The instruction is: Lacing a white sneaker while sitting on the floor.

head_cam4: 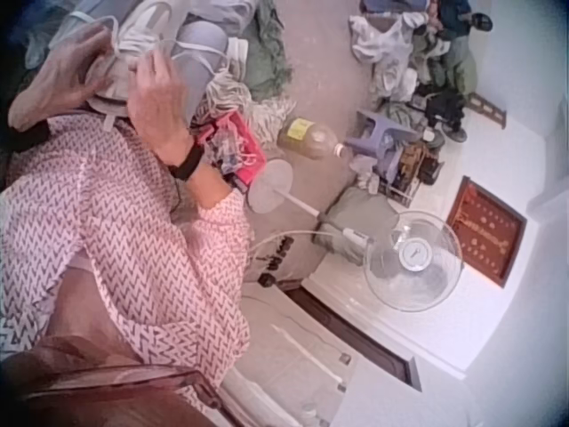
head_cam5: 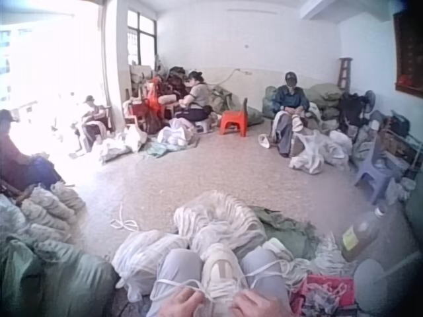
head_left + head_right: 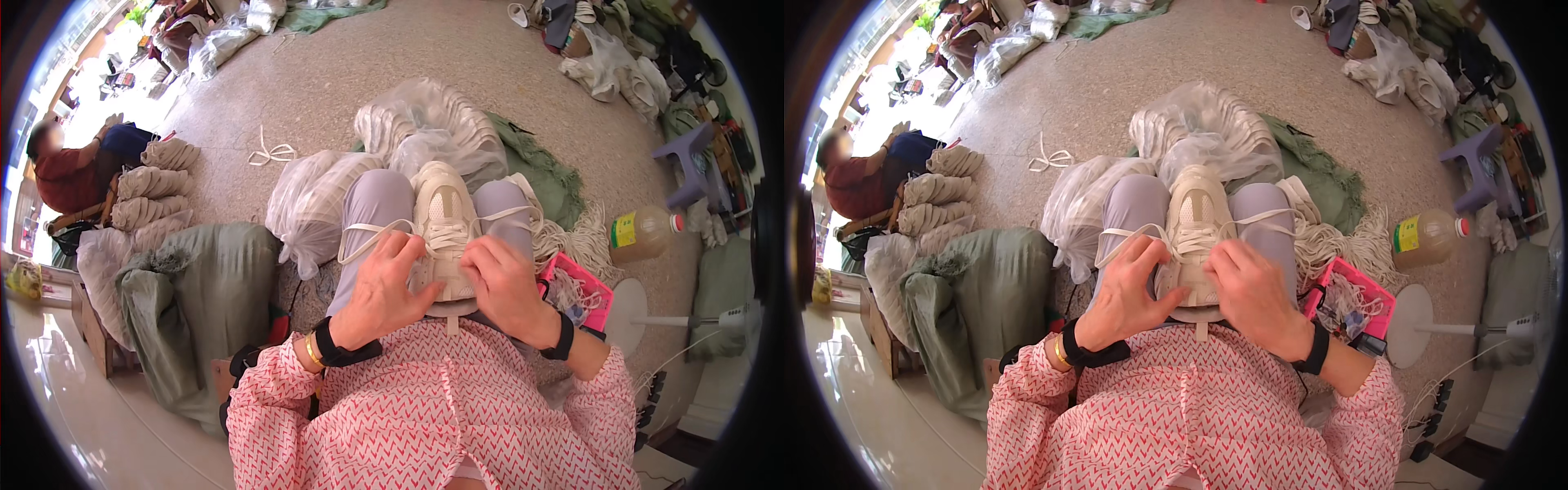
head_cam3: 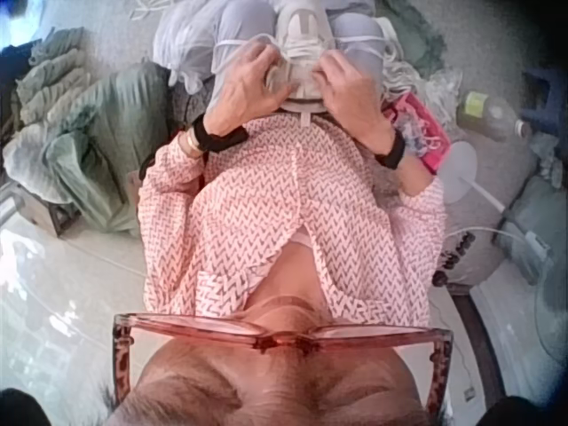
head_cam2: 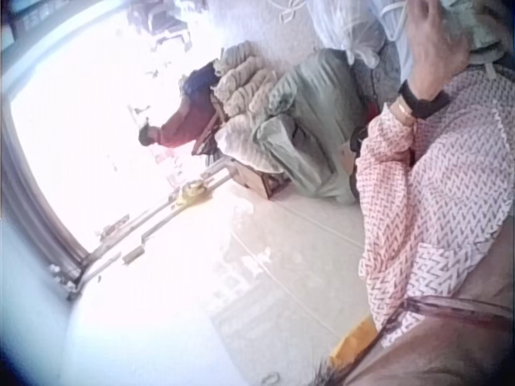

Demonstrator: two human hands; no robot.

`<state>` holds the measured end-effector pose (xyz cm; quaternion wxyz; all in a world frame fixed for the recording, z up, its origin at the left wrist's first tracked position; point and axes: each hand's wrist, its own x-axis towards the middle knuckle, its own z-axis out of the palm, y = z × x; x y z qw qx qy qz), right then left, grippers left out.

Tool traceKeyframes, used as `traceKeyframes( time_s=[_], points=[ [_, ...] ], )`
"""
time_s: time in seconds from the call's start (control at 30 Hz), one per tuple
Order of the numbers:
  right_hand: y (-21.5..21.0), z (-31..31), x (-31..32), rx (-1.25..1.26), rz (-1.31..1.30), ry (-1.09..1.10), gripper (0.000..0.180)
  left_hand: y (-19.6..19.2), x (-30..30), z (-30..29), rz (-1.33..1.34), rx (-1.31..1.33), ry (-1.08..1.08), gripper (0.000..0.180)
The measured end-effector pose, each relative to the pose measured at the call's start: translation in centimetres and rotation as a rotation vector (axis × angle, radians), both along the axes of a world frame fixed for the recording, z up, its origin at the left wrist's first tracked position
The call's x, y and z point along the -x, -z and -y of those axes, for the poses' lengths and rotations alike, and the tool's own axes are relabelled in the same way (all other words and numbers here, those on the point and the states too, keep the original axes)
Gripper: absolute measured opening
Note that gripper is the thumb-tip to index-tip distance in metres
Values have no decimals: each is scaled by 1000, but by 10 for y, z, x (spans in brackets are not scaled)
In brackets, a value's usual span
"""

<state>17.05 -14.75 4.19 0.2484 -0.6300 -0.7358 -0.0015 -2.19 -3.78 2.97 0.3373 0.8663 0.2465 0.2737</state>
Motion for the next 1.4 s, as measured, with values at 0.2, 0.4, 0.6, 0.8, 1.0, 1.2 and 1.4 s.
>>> traceKeyframes(
  time_s=[0.2,0.4,0.6,0.8,1.0,1.2,1.4],
  points=[
    [-7,-6,19,176,-529,-12,10,9,-1,3,-19,-79,-32,26],
    [11,-23,25,220,-384,28,10,10,2,3,-50,-52,-20,16],
    [20,-29,25,173,-332,33,12,14,2,2,0,-12,-19,14],
    [10,-22,17,80,-319,4,9,9,0,2,25,27,-43,14],
    [-77,7,-21,425,-897,-30,9,-1,-1,-1,51,50,-7,16],
    [-77,4,-22,332,-1370,-193,7,-26,-23,-20,189,344,384,22],
    [-59,-5,-24,269,-1394,-179,13,-18,-25,-23,104,654,477,9]
  ],
)
